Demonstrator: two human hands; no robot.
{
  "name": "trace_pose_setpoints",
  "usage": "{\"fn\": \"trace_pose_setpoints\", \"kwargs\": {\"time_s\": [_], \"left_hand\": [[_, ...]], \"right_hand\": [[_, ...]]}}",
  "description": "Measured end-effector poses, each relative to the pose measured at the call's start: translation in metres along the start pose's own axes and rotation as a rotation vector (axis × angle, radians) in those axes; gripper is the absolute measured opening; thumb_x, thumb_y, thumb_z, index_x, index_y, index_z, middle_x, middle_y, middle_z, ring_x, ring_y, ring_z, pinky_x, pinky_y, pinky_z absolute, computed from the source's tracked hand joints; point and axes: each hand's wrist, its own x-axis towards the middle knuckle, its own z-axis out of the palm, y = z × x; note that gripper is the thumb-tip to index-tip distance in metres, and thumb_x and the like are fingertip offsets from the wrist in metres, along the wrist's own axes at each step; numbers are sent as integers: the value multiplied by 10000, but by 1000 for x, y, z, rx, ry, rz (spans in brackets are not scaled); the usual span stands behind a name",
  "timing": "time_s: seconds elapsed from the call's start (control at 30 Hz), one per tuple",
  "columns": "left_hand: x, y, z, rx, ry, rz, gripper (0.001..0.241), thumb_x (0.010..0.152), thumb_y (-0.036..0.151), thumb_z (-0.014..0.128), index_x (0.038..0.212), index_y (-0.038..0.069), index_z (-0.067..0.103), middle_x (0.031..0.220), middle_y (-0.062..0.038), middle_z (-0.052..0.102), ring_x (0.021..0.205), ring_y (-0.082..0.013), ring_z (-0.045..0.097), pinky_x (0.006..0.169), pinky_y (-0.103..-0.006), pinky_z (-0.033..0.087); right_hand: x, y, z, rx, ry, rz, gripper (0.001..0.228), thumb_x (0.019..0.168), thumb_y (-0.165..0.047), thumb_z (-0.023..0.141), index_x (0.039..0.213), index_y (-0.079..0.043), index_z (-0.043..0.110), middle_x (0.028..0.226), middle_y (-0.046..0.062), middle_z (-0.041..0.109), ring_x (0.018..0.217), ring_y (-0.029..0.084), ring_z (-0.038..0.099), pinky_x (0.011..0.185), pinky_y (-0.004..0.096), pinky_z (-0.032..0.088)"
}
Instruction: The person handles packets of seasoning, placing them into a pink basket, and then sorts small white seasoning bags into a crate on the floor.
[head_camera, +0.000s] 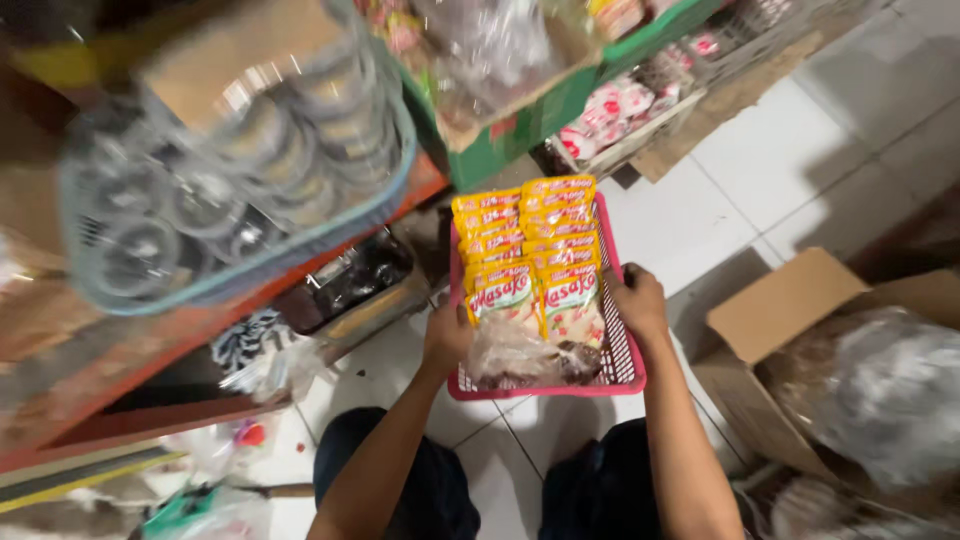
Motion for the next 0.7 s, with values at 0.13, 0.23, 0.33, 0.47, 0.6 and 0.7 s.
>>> {"fn": "trace_pose_setpoints", "kwargs": {"time_s": [0.13,0.23,0.33,0.47,0.6,0.7], "left_hand": [[40,-74,78,-140,211,143,303,1000,204,504,1115,-61,594,935,-325,680,843,-514,654,719,-572,514],[56,-102,113,-197,255,90,334,963,212,504,1111,-82,559,895,-326,677,808,-507,670,692,-567,527],[53,-109,121,-83,188,-84,350,997,259,516,1104,-73,543,856,-344,675,781,-533,662,675,-599,516],[90,-112,95,-22,171,-145,361,1037,288,516,1097,-68,520,839,-359,670,779,-549,655,659,-622,505],[126,-155,107,137,136,-180,360,1070,305,516,1105,-49,571,924,-332,704,866,-491,705,738,-565,563],[121,-180,132,128,125,69,826,776,430,759,1177,-219,442,882,-363,682,769,-512,690,621,-543,571]], "right_hand": [[58,56,56,-102,97,-229,377,942,-346,706,897,28,725,734,205,679,622,250,634,631,404,498],[97,59,80,-60,102,-238,374,945,-341,702,889,29,709,694,200,666,583,240,592,607,410,477],[108,63,89,-72,109,-241,397,954,-353,715,870,34,706,679,211,642,582,233,548,596,421,454],[128,52,107,-18,95,-284,397,958,-364,706,894,28,708,692,220,636,627,234,542,623,423,456],[153,71,150,-7,-73,-267,404,976,-418,670,1110,-38,690,877,180,720,756,233,652,745,389,517],[163,88,175,-173,-221,-173,517,958,-414,709,1267,-30,555,1008,203,719,879,283,674,823,408,536]]}}
